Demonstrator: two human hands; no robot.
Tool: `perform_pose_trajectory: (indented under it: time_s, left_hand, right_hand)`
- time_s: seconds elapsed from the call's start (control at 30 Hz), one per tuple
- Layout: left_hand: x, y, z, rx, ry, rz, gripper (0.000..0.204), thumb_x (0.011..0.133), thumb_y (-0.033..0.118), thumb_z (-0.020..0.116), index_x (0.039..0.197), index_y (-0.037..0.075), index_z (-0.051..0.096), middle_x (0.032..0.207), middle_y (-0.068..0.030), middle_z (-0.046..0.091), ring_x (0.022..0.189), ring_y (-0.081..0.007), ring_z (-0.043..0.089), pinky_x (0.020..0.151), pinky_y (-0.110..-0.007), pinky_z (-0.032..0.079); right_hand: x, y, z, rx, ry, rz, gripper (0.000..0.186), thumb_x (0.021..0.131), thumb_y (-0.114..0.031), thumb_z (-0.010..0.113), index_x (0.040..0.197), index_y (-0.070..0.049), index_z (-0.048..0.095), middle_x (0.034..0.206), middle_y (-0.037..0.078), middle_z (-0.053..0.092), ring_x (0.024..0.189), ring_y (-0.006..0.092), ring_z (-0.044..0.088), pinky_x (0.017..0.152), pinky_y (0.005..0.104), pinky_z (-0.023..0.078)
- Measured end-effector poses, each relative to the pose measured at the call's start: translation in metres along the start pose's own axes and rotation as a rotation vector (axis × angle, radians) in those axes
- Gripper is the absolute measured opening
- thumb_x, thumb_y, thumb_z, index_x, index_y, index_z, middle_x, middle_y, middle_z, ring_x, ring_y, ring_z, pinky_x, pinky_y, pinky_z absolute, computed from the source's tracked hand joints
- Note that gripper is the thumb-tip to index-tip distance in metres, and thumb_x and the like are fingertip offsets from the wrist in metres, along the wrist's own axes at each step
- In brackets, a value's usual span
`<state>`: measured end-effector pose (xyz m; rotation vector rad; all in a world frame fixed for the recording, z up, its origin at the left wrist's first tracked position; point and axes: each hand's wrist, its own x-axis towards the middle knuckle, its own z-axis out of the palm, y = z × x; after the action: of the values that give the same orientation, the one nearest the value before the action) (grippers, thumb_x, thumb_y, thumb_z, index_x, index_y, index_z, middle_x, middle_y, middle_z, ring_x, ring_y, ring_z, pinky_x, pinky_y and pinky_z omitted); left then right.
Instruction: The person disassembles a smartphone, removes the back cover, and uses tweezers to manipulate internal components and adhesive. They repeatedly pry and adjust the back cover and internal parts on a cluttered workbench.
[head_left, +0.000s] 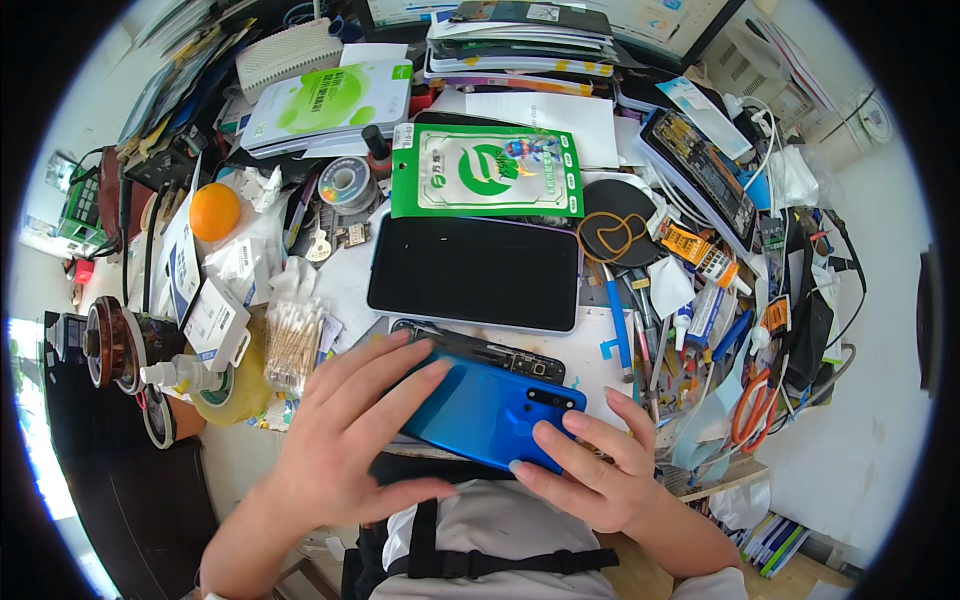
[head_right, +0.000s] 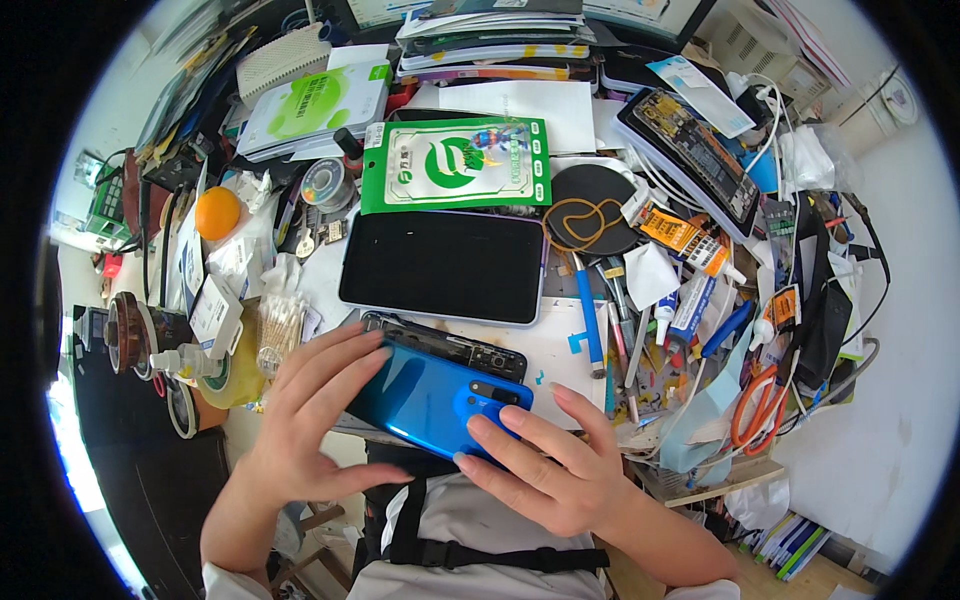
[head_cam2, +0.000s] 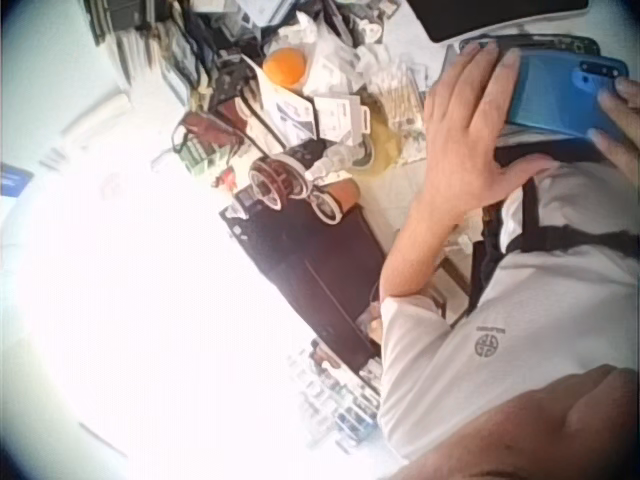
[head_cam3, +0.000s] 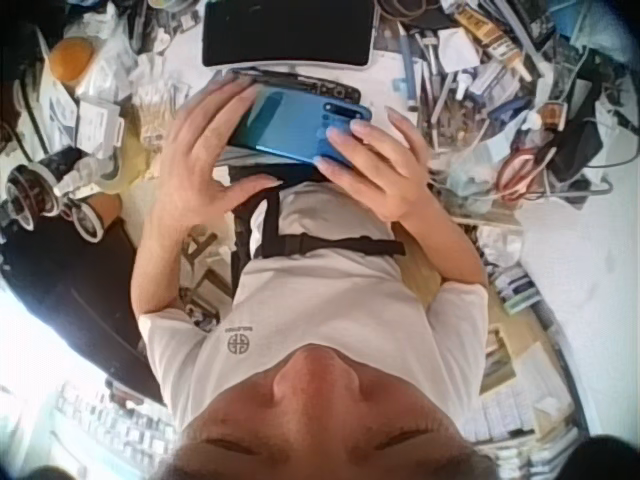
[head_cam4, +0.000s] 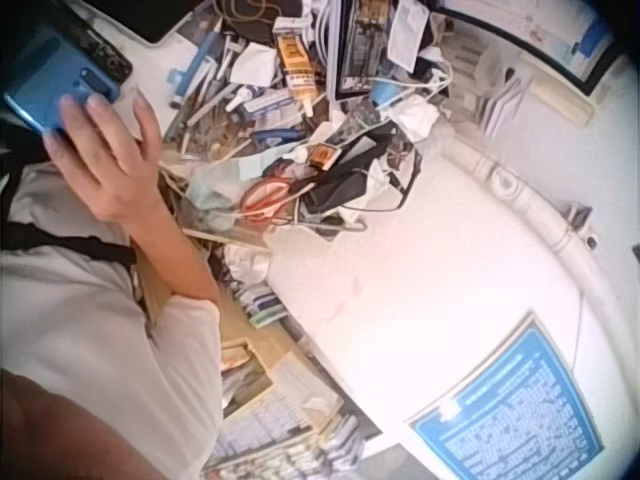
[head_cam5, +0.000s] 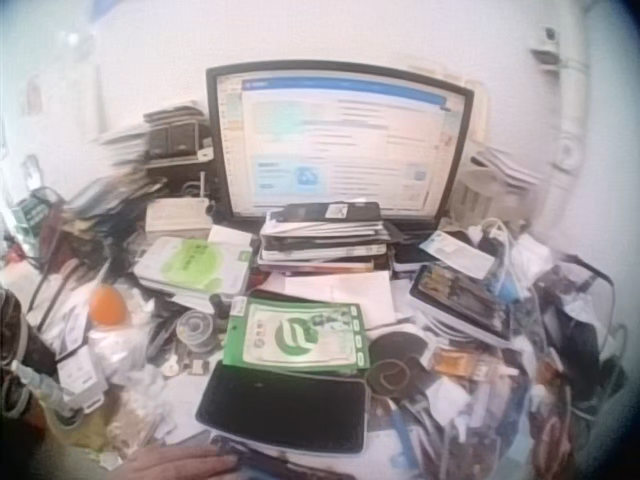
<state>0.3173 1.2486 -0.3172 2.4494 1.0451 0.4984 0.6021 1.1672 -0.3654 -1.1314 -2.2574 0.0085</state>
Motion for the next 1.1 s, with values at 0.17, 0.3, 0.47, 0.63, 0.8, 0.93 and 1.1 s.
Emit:
perform_pose_trajectory:
  time_s: [0.17,0.3,0.47,0.63,0.8,0.93,1.1]
  left_hand:
    - [0.024,0.001,0.007,-0.136,0.039,0.037,0.09,0.065,0.034,0.093,0.142,0.002,0.059,0.122,-0.0141,0.064,0.109,-0.0341,0.062,0.093,-0.045,0.047]
    - [0.021,-0.002,0.014,-0.063,0.01,0.044,0.087,0.062,0.031,0.093,0.14,0.006,0.062,0.107,-0.0094,0.062,0.096,-0.0286,0.06,0.085,-0.043,0.047]
    - [0.019,-0.007,0.018,-0.08,0.04,0.066,0.073,0.058,0.025,0.095,0.125,0.007,0.072,0.094,-0.0051,0.056,0.083,-0.0237,0.054,0.073,-0.038,0.044]
    - [0.017,-0.005,0.016,-0.002,0.122,0.161,0.042,0.066,0.007,0.085,0.107,0.011,0.077,0.088,-0.0001,0.058,0.075,-0.0192,0.058,0.074,-0.036,0.044]
    - [0.009,-0.002,0.018,0.039,0.167,0.287,0.028,0.069,0.009,0.076,0.097,0.012,0.077,0.088,0.0015,0.064,0.074,-0.0155,0.063,0.079,-0.033,0.047]
    - [0.0,0.002,0.023,0.057,0.137,0.288,0.022,0.075,0.008,0.073,0.097,0.012,0.076,0.104,-0.0029,0.073,0.09,-0.018,0.071,0.086,-0.033,0.051]
    - [-0.007,-0.001,0.029,0.031,0.044,0.193,0.024,0.082,0.007,0.068,0.103,0.012,0.078,0.12,-0.0108,0.075,0.114,-0.0261,0.072,0.101,-0.042,0.052]
  right_hand:
    - [-0.005,0.003,-0.001,0.004,-0.005,-0.032,0.031,0.085,-0.02,0.08,0.113,-0.033,0.078,0.13,-0.003,0.07,0.125,0.0204,0.058,0.113,0.052,0.042]
    - [-0.008,0.005,0.002,-0.006,-0.027,-0.046,0.03,0.085,-0.02,0.079,0.114,-0.029,0.078,0.131,-0.003,0.071,0.127,0.0185,0.058,0.113,0.051,0.043]
    - [-0.005,0.006,0.001,-0.029,-0.07,-0.035,0.028,0.086,-0.019,0.079,0.112,-0.027,0.078,0.131,-0.002,0.071,0.129,0.0169,0.058,0.113,0.0523,0.043]
    - [-0.008,0.002,-0.022,0.074,-0.046,-0.018,0.023,0.092,-0.017,0.069,0.113,-0.022,0.077,0.13,-0.003,0.073,0.13,0.0157,0.059,0.115,0.0501,0.041]
    - [-0.015,0.017,-0.039,0.119,0.109,0.208,0.031,0.085,-0.007,0.074,0.115,-0.012,0.074,0.122,0.01,0.075,0.103,0.0248,0.071,0.092,0.0443,0.057]
    - [-0.011,0.034,-0.045,0.018,0.066,0.34,0.037,0.079,0.002,0.075,0.115,-0.002,0.07,0.114,0.015,0.075,0.08,0.026,0.071,0.068,0.036,0.056]
    - [-0.005,0.029,-0.036,0.092,-0.09,0.369,0.043,0.077,0.003,0.076,0.119,0.0,0.069,0.115,0.015,0.076,0.069,0.022,0.068,0.058,0.0307,0.052]
